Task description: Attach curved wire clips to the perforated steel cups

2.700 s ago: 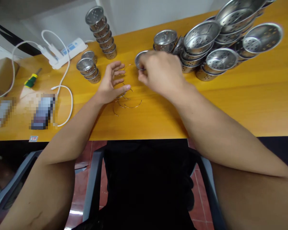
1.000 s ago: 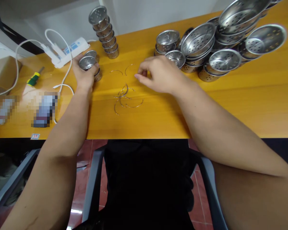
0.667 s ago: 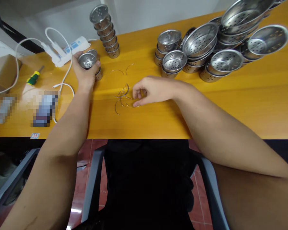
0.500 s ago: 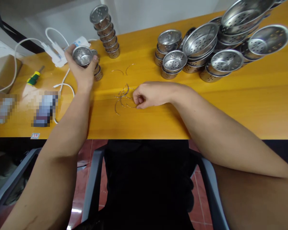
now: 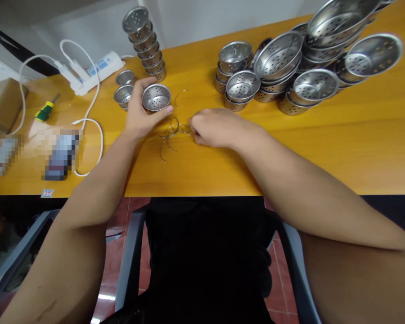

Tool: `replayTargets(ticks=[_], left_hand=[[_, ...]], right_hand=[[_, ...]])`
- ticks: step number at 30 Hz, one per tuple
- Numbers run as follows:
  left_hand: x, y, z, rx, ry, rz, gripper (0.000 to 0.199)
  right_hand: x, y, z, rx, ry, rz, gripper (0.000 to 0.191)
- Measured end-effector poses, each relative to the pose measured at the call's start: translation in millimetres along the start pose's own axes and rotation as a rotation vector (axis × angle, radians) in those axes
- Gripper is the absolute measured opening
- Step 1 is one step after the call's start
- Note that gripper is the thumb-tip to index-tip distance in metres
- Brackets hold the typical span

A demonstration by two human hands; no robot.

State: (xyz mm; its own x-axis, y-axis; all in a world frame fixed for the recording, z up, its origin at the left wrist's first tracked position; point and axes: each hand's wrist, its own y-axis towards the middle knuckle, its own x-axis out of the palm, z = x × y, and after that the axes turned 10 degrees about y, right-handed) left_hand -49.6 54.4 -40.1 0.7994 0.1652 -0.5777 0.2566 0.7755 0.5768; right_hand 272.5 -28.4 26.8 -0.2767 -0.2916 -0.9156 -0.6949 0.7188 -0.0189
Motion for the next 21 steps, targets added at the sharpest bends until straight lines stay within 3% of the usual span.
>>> replayTargets(ticks=[1,3,6,10,14,21], left_hand=[[-0.5,-0.4,-1.6,-0.003,-0.005,-0.004,0.126],[0.0,-0.1,-6.4,-0.017,-0.019,-0.005,0.124],[4.5,0.6,-13.7,-0.052,-0.052,-0.014,0.12],[14.4,-3.5,-16.8,-0.122,-0.155,-0.043,0.113],[22.7,-10.9,-12.7,-0.183,-0.293,-0.158,0.116],[24.1,-13.2,-9.5,-0.062,-0.218,-0.116,0.109]], right_hand=[[2.9,2.5,0.6,-0.006,0.029,0.052,0.003],[9.4,7.7,-0.2,-0.043,0.112,0.148,0.022],[20.1,16.2,-3.6,-0.108,0.206,0.183,0.048],[28.5,27.2,-8.1,-0.131,0.207,0.151,0.027],[26.1,31.6,-11.1,-0.133,0.175,0.152,0.025],[24.2,26.6,-15.4,0.021,0.113,0.194,0.021]])
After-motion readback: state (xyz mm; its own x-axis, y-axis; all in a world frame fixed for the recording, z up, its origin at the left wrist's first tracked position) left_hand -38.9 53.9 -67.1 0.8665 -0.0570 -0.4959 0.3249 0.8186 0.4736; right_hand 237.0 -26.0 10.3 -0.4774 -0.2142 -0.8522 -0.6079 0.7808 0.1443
